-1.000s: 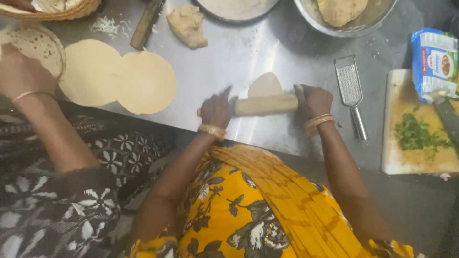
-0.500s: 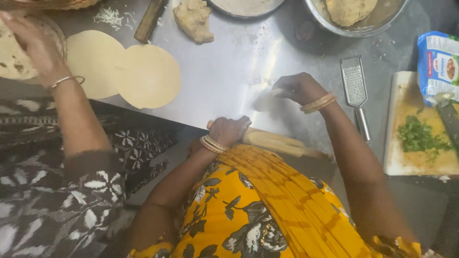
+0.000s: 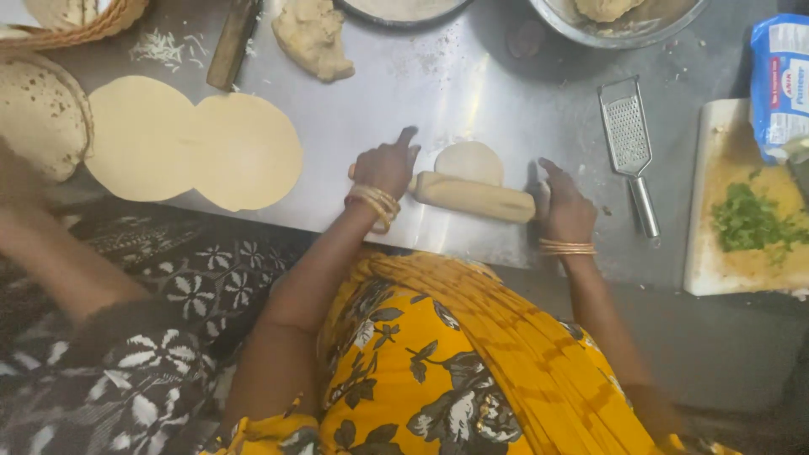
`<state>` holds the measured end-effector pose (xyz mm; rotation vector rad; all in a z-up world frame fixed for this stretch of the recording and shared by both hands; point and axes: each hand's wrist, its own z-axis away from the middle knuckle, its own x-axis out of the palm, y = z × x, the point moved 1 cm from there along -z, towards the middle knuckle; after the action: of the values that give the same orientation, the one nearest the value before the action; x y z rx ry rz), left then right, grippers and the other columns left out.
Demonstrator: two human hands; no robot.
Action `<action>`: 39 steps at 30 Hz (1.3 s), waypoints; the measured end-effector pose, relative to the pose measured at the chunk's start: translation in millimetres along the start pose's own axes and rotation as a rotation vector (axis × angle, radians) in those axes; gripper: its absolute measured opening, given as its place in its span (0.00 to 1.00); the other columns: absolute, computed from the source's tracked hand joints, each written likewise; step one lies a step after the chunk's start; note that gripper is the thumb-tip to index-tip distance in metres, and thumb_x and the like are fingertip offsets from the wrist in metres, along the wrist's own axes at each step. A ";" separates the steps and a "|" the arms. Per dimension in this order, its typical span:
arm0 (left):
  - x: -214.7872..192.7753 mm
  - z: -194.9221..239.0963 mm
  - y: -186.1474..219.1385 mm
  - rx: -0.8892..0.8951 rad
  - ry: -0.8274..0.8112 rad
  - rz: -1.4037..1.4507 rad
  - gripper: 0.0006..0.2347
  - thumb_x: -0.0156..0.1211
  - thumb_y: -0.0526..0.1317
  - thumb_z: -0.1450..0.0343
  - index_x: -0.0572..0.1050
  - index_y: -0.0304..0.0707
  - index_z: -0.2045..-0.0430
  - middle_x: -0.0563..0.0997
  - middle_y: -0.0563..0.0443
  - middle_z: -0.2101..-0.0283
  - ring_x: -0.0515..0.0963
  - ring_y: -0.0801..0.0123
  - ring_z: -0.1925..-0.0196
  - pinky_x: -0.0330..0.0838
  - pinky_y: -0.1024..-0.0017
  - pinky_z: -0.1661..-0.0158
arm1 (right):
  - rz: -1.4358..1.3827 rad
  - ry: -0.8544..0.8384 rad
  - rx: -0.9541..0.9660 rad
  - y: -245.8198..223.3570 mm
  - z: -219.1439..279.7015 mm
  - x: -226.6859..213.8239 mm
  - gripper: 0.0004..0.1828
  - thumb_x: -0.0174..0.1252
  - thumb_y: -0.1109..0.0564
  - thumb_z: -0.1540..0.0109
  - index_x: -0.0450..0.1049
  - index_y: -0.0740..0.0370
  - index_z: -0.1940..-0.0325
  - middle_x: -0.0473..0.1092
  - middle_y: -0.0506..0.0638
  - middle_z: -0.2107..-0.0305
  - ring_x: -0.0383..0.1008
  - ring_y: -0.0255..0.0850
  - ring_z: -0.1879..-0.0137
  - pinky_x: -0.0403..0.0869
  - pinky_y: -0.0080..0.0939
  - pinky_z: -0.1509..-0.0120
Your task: The person rolls dough balls flat with a wooden rolling pin on a steel counter, dipping them in flour and turning them between passes, and sets the flattened rounds aside while another person stacks finished flatbreads into a basket.
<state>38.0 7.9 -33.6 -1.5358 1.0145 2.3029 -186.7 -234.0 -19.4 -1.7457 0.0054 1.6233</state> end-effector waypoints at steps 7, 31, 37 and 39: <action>4.1 -131.8 2.6 0.111 0.296 0.048 0.15 0.47 0.49 0.20 0.68 0.45 0.41 0.82 0.41 0.75 0.83 0.45 0.73 0.74 0.49 0.70 | 0.110 0.042 0.100 0.3 -81.1 -4.2 0.20 0.54 0.44 0.30 0.66 0.54 0.38 0.77 0.55 0.74 0.77 0.53 0.70 0.73 0.54 0.64; 16.1 103.8 -35.5 0.134 0.449 -0.124 0.05 0.54 0.47 0.24 0.77 0.56 0.61 0.73 0.53 0.89 0.74 0.57 0.86 0.65 0.55 0.83 | -0.092 -0.480 -0.190 -57.5 -121.9 21.7 0.12 0.59 0.50 0.40 0.81 0.57 0.58 0.77 0.51 0.62 0.75 0.45 0.55 0.73 0.45 0.49; 33.0 79.4 -49.8 0.106 0.488 -0.085 0.06 0.53 0.47 0.23 0.73 0.52 0.68 0.71 0.52 0.89 0.74 0.55 0.86 0.65 0.56 0.83 | 0.003 -0.366 -0.303 -148.8 -206.0 -40.8 0.18 0.69 0.49 0.34 0.79 0.69 0.58 0.72 0.62 0.72 0.69 0.51 0.63 0.71 0.49 0.56; 31.1 71.3 -46.5 0.123 0.473 -0.112 0.10 0.56 0.51 0.25 0.72 0.50 0.72 0.71 0.51 0.90 0.74 0.55 0.87 0.64 0.55 0.85 | -0.116 -0.004 -0.589 -211.6 -228.7 -66.1 0.13 0.65 0.53 0.35 0.81 0.64 0.52 0.77 0.60 0.62 0.79 0.50 0.57 0.73 0.45 0.53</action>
<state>-5.1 81.4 -64.6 -2.0761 1.1100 1.8031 96.3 -226.8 126.6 -2.1228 -0.6213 1.6426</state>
